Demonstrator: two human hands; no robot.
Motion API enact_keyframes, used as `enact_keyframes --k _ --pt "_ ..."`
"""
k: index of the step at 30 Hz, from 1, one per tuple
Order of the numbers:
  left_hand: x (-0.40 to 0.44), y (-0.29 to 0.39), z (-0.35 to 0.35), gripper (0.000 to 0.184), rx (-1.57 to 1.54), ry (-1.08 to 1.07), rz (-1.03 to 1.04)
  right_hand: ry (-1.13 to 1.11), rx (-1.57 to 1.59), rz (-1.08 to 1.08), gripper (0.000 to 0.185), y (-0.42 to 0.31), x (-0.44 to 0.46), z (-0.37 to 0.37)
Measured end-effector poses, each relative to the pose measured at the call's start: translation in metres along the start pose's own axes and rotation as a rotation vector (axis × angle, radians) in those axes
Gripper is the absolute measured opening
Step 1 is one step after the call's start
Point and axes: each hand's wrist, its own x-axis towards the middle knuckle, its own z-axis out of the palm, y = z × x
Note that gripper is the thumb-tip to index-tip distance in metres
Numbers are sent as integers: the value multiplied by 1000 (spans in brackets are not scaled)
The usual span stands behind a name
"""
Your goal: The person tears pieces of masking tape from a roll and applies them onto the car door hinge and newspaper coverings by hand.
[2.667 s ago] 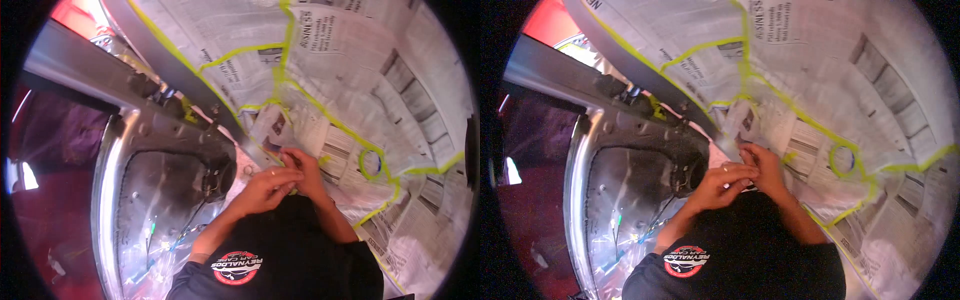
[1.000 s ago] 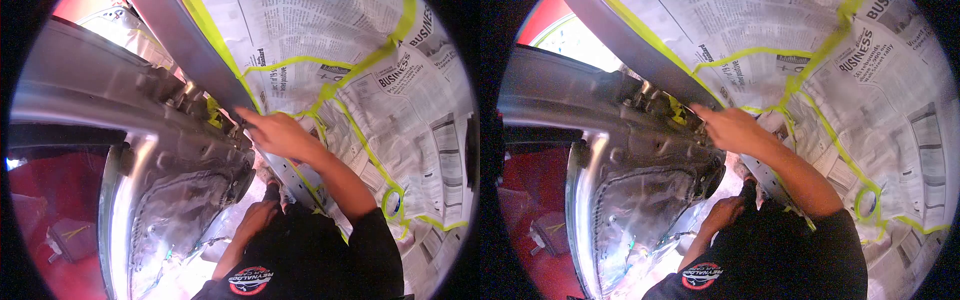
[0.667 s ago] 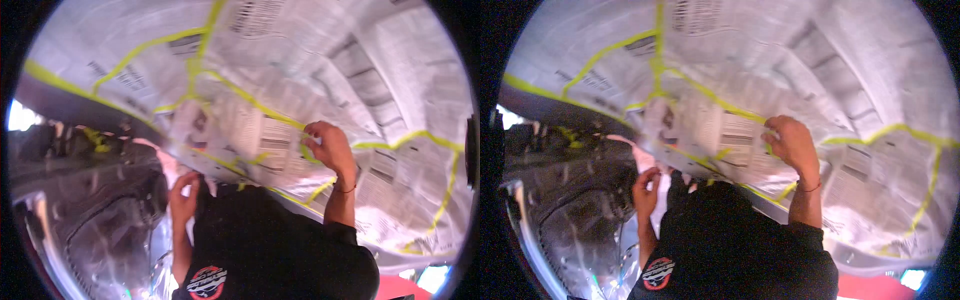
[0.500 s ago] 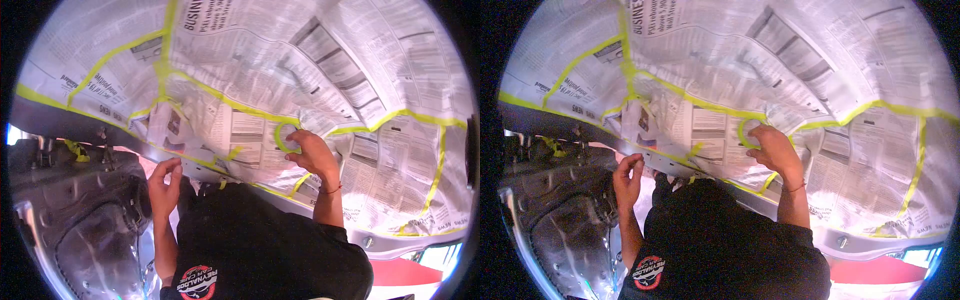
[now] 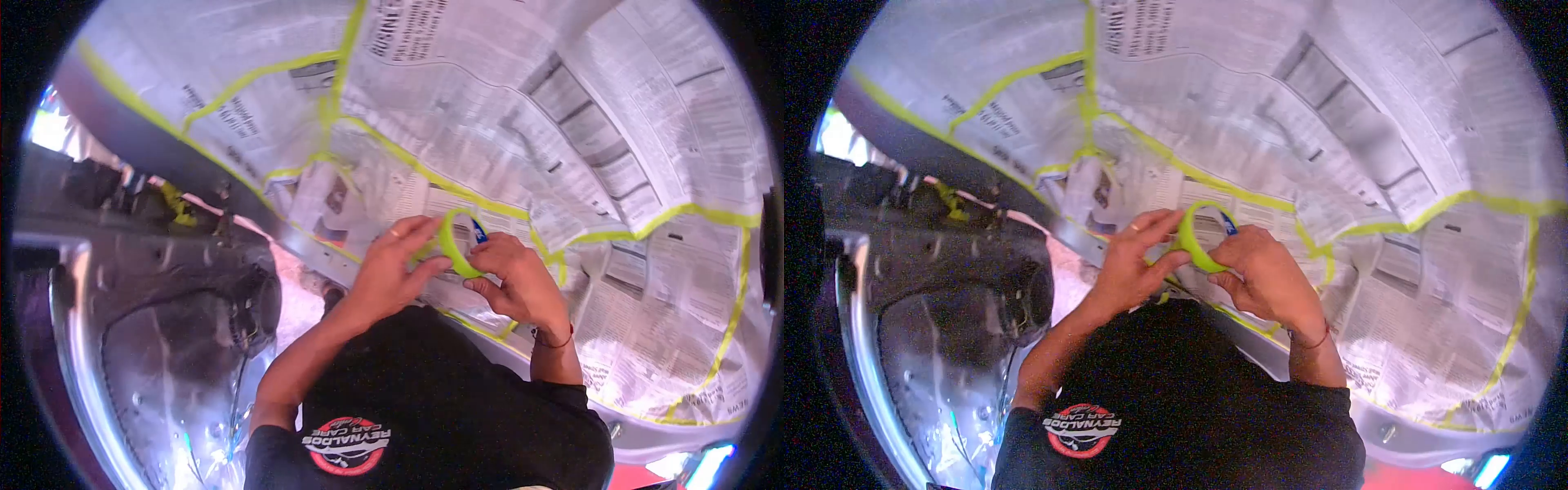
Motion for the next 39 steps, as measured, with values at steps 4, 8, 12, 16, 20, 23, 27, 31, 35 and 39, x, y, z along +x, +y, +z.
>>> enact_keyframes --k 4,8,12,16,20,23,27,31,35,39 --pt "-11 -2 1 30 -45 117 3 -12 -112 -16 24 5 10 18" --pt "-22 -5 1 18 -3 216 6 12 -75 -122 24 4 18 33" --pt "-25 -14 -6 13 -118 279 -162 -22 -73 -127 28 -12 21 41" --pt "-24 -21 -13 11 -293 218 -363 78 28 -96 42 -29 19 48" --pt "-33 -2 -8 8 103 248 17 282 -287 40 37 4 22 57" --pt "-35 3 -8 14 229 188 288 325 -355 -22 19 18 17 55" --pt "-32 15 -12 26 296 142 503 398 -350 -23 12 35 11 64" --pt "-46 39 -47 27 253 317 506 868 -152 495 28 107 -4 30" --pt "-34 35 -90 4 197 472 -87 466 -417 559 31 109 -8 52" --pt "-63 5 -109 6 289 555 -212 175 -434 865 54 72 9 54"
